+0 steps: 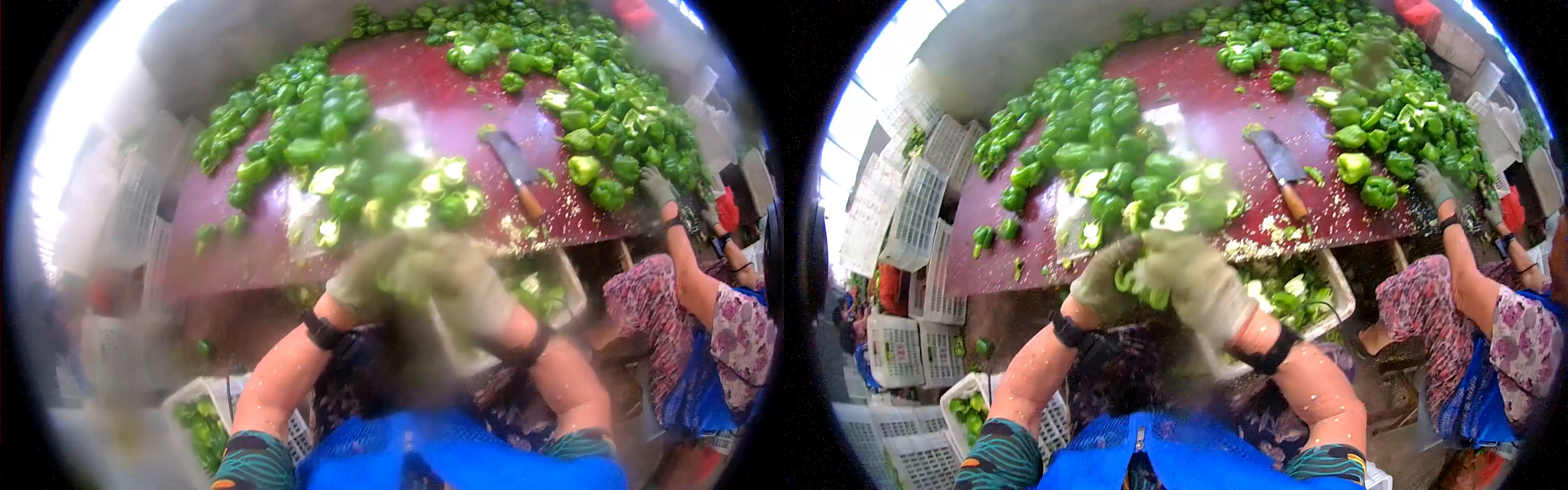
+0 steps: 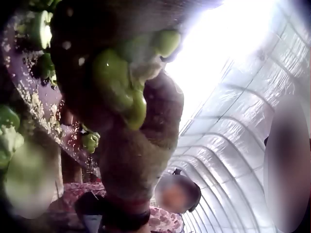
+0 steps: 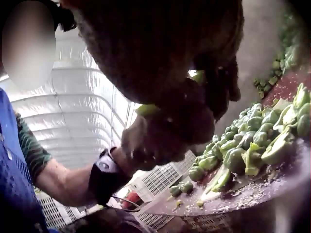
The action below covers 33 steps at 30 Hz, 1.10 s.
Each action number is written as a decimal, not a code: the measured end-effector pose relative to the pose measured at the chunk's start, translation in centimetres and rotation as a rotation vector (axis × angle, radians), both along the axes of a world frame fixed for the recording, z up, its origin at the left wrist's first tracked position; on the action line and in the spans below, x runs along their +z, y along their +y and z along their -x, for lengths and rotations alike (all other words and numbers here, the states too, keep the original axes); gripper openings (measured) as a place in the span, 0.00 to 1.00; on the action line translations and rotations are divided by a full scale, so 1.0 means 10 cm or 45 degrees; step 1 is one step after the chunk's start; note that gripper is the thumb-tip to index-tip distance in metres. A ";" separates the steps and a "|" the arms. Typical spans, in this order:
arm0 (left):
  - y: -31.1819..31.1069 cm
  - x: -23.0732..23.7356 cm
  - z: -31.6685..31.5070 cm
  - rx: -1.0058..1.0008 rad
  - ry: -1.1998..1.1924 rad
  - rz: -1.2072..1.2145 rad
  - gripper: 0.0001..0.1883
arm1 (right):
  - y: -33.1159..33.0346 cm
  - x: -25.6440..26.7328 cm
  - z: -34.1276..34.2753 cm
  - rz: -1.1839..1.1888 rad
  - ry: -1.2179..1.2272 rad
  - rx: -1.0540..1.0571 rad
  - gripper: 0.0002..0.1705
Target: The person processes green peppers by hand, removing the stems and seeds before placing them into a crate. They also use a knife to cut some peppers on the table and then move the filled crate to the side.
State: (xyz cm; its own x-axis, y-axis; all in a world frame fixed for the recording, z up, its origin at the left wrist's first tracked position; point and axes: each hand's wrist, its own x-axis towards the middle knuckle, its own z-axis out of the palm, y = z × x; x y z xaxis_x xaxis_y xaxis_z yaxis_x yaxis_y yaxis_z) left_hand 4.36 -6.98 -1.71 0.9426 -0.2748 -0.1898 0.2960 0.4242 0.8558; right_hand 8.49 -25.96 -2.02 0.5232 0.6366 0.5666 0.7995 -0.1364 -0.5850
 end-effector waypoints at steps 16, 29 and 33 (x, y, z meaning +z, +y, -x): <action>-0.28 0.13 0.14 0.294 -0.462 -0.665 0.25 | -0.11 0.00 0.31 -0.327 0.910 -0.070 0.25; -0.41 -0.04 -0.01 0.412 -0.043 -0.124 0.22 | -0.03 -0.08 0.13 -0.345 1.772 0.163 0.28; -0.34 -0.10 0.03 0.369 -0.158 -0.352 0.22 | -0.04 0.00 0.10 -0.163 1.704 0.180 0.26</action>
